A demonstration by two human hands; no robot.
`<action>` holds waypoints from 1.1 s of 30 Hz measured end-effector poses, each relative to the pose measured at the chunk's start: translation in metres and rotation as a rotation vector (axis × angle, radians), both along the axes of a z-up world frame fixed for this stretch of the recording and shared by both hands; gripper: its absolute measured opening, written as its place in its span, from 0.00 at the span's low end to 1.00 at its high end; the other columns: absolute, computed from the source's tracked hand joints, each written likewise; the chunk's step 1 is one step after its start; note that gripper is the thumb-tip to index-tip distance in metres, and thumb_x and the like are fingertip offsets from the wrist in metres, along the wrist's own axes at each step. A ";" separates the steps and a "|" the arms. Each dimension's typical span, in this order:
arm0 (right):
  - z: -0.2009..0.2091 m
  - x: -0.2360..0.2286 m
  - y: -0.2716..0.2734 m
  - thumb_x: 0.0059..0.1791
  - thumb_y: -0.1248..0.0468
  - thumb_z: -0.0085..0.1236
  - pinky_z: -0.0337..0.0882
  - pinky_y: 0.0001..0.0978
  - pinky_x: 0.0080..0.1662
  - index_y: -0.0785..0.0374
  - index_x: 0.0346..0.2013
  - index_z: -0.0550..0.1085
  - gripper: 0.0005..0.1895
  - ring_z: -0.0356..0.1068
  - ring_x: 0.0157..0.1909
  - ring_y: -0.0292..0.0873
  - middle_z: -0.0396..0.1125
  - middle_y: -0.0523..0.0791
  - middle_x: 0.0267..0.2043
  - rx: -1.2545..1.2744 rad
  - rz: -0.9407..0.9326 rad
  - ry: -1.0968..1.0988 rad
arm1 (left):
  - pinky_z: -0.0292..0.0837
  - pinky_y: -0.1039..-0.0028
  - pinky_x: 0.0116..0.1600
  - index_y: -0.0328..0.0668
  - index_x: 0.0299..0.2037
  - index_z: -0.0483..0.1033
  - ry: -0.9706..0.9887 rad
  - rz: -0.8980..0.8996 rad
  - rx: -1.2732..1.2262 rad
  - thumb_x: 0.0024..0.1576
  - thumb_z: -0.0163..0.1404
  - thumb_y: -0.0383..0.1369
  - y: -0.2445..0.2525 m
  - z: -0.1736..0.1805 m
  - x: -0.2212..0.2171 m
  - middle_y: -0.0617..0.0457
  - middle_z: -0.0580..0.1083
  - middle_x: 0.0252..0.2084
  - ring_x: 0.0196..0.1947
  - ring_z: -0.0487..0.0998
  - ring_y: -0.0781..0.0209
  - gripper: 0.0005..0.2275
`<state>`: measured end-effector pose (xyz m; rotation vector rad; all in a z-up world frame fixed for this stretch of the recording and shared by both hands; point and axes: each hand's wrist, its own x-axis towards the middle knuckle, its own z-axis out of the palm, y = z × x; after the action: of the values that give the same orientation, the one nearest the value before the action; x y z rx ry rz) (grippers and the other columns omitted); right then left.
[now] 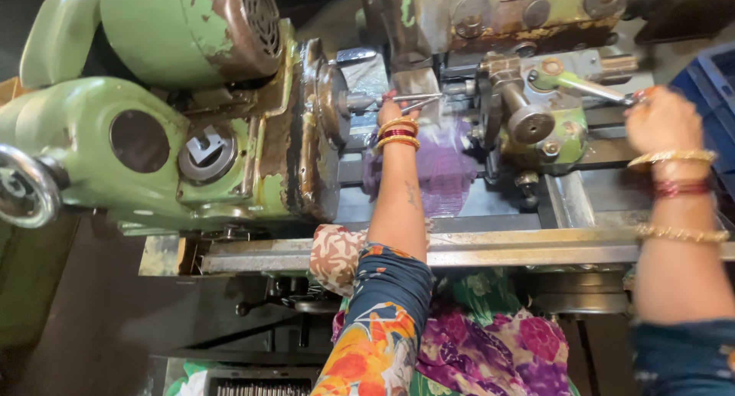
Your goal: The person repeatedly picks metal rods from a tray, inserts them into a lathe chuck, and operates the machine to machine the rods. After each cycle, the person removes the machined rod and places it back into the tray.
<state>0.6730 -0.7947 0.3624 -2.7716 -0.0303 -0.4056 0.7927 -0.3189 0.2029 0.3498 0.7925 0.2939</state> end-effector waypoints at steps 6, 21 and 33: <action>0.011 -0.035 0.037 0.58 0.61 0.52 0.69 0.63 0.47 0.66 0.45 0.74 0.11 0.70 0.46 0.70 0.71 0.63 0.41 0.036 -0.037 -0.086 | 0.76 0.39 0.54 0.45 0.47 0.76 -0.046 -0.011 -0.016 0.65 0.45 0.40 0.006 0.004 -0.005 0.47 0.68 0.49 0.49 0.69 0.50 0.11; 0.018 -0.027 0.010 0.55 0.66 0.47 0.69 0.55 0.57 0.60 0.47 0.76 0.10 0.71 0.53 0.65 0.71 0.55 0.47 0.299 0.083 0.079 | 0.78 0.40 0.53 0.41 0.47 0.74 -0.015 0.034 -0.024 0.65 0.50 0.38 0.005 0.006 0.002 0.43 0.68 0.52 0.51 0.71 0.47 0.10; 0.024 0.017 0.016 0.53 0.67 0.53 0.70 0.57 0.54 0.64 0.43 0.76 0.06 0.68 0.50 0.65 0.67 0.58 0.50 -0.081 0.110 -0.213 | 0.76 0.39 0.52 0.42 0.48 0.74 0.028 -0.008 -0.003 0.64 0.52 0.36 0.011 0.023 -0.012 0.49 0.68 0.48 0.48 0.70 0.53 0.09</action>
<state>0.6901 -0.7786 0.3864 -2.7769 -0.2549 -0.6817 0.7807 -0.3078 0.2257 0.3554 0.8190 0.2806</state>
